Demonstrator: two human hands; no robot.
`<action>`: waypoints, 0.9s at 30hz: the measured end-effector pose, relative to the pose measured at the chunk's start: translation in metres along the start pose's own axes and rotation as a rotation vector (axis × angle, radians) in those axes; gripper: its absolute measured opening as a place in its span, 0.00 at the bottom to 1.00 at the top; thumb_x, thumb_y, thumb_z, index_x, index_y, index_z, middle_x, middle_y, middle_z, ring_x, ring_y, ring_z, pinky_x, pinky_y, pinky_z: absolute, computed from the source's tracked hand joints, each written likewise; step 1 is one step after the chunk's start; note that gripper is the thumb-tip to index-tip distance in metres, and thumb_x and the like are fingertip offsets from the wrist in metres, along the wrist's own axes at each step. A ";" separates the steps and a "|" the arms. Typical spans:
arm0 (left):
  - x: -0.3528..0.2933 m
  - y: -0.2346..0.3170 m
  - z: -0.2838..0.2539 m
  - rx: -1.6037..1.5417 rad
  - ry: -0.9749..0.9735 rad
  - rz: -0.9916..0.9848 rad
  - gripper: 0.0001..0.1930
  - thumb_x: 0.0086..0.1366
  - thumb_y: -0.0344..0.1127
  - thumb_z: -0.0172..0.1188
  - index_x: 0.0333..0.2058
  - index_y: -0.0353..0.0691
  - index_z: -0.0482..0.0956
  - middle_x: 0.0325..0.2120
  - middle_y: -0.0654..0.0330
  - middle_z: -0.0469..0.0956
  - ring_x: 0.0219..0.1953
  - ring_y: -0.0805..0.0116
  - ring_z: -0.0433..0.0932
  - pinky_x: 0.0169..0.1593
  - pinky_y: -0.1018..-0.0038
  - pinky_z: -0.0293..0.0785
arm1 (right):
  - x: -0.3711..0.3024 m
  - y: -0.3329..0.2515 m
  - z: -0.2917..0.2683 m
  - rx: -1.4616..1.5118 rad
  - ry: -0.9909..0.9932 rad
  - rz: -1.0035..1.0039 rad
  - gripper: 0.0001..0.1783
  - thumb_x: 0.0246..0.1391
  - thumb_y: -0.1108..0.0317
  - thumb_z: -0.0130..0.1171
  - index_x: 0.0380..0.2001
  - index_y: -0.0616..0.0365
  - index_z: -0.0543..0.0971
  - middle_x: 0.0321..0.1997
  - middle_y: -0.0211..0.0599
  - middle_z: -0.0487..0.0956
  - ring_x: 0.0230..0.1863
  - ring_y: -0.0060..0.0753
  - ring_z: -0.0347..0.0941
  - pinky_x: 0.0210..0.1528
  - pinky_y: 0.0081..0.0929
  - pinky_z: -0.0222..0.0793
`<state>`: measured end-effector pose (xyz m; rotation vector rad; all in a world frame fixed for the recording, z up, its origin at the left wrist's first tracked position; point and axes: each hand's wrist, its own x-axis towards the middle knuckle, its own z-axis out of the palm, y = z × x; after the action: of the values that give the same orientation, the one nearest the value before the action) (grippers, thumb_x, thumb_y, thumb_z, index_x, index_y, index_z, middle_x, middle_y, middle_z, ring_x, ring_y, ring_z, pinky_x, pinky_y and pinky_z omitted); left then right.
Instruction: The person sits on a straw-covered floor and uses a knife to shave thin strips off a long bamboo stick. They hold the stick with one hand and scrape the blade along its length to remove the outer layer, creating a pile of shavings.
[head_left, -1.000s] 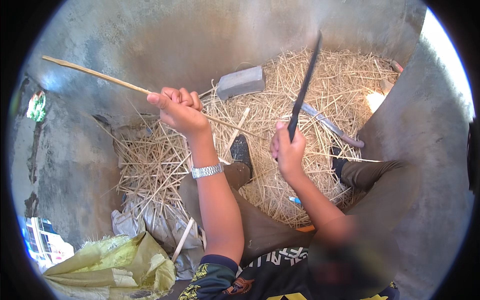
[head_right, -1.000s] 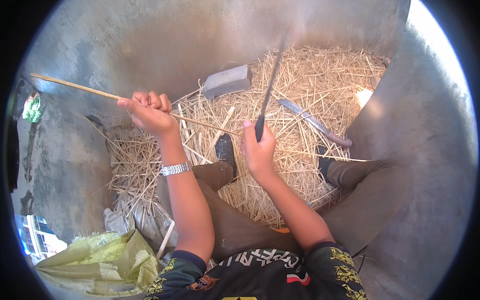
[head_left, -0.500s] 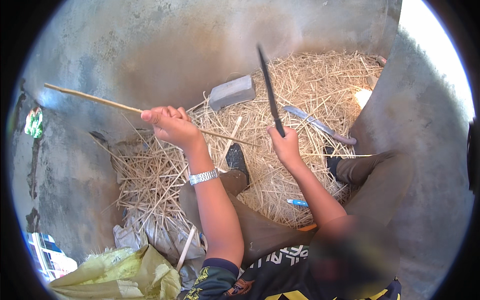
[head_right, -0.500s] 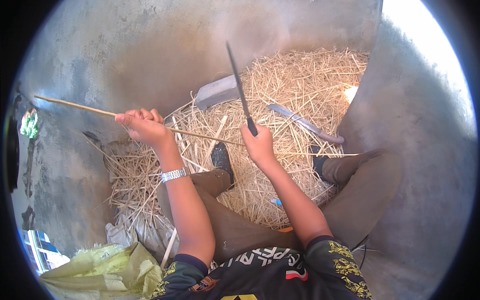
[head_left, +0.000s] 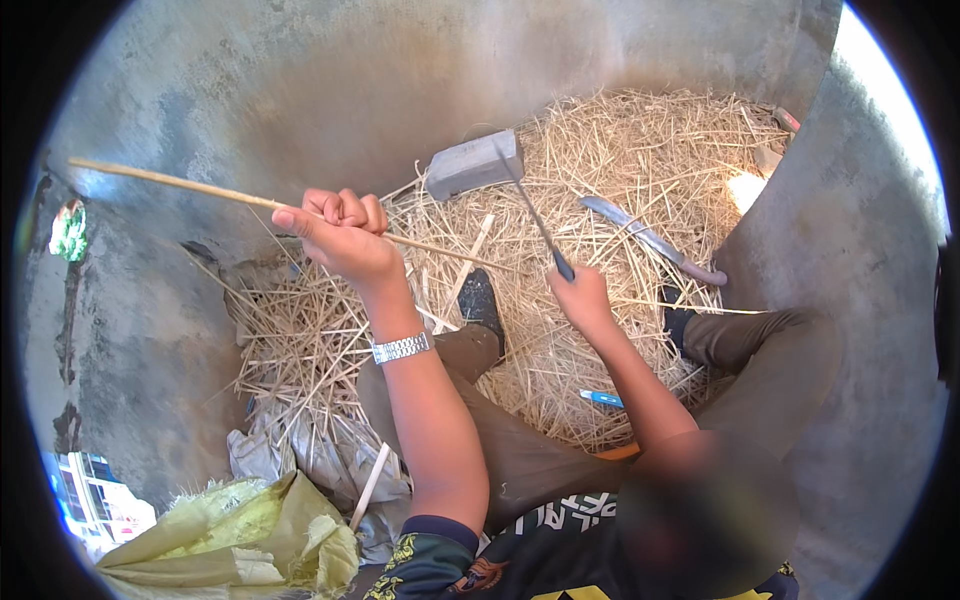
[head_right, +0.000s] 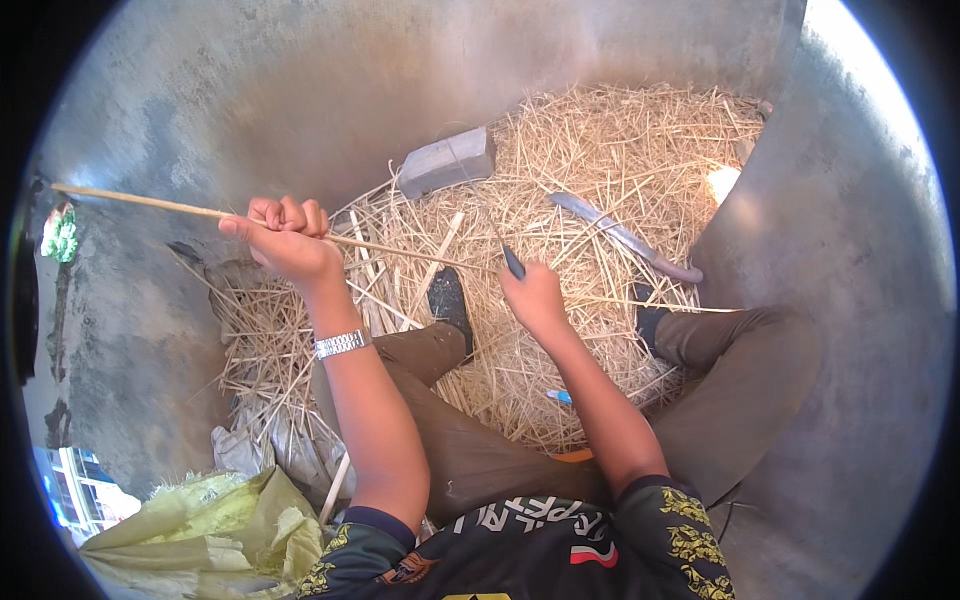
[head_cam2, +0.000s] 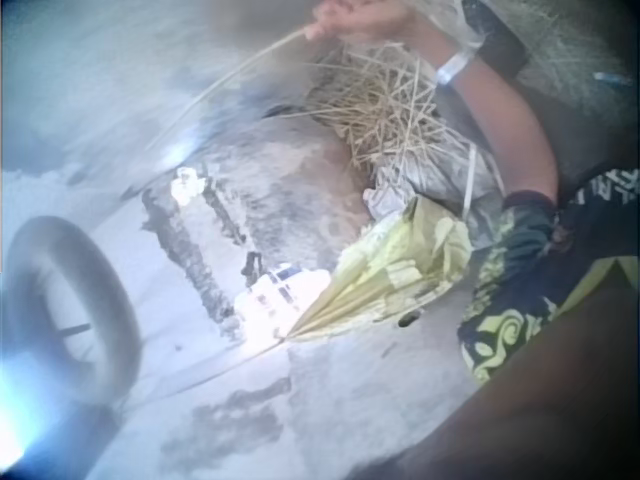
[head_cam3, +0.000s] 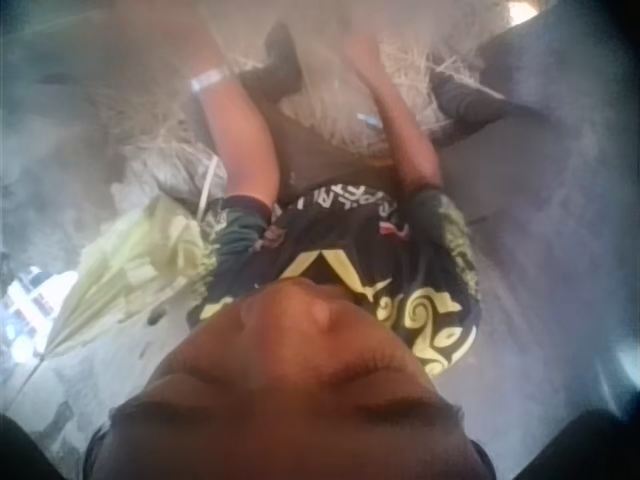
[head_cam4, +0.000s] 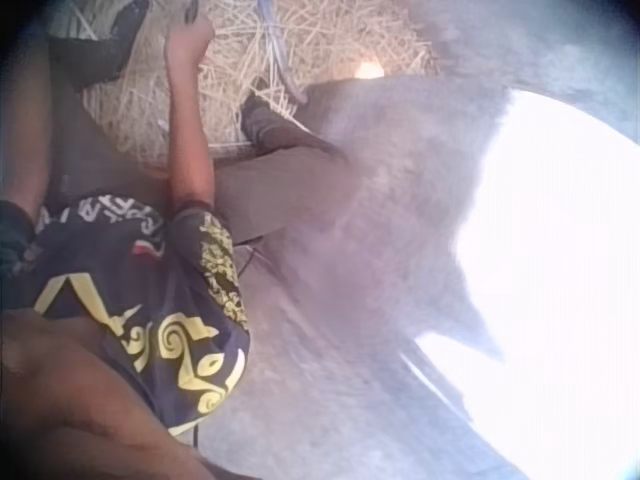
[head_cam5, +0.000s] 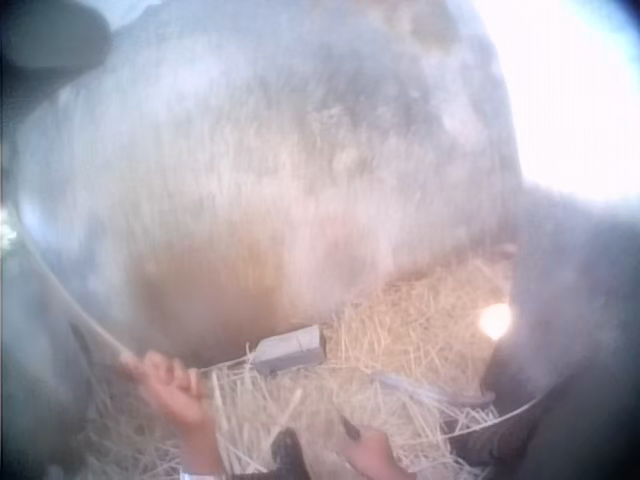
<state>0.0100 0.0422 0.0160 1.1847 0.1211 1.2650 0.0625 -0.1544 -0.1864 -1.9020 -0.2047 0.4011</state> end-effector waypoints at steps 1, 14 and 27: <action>0.001 0.001 0.000 -0.026 -0.043 -0.021 0.34 0.67 0.76 0.35 0.21 0.50 0.50 0.11 0.72 0.47 0.13 0.81 0.41 0.15 0.79 0.38 | -0.003 -0.017 -0.003 0.147 0.043 -0.090 0.17 0.55 0.61 0.59 0.22 0.66 0.76 0.19 0.40 0.76 0.21 0.28 0.71 0.26 0.32 0.66; 0.005 -0.007 -0.007 -0.042 -0.062 -0.009 0.34 0.66 0.77 0.34 0.22 0.50 0.51 0.12 0.72 0.47 0.13 0.81 0.39 0.16 0.79 0.35 | 0.010 0.082 0.042 -0.204 -0.093 0.128 0.26 0.51 0.52 0.60 0.30 0.73 0.81 0.21 0.54 0.80 0.23 0.52 0.78 0.31 0.43 0.73; 0.009 -0.013 0.005 0.014 -0.065 -0.017 0.35 0.64 0.80 0.33 0.22 0.50 0.51 0.12 0.72 0.46 0.15 0.78 0.37 0.19 0.77 0.34 | 0.008 0.122 0.074 -0.281 -0.194 0.242 0.22 0.56 0.55 0.59 0.29 0.69 0.81 0.26 0.49 0.81 0.28 0.45 0.79 0.34 0.39 0.73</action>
<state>0.0249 0.0485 0.0132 1.2330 0.0916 1.2114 0.0366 -0.1313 -0.3249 -2.1729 -0.1655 0.7546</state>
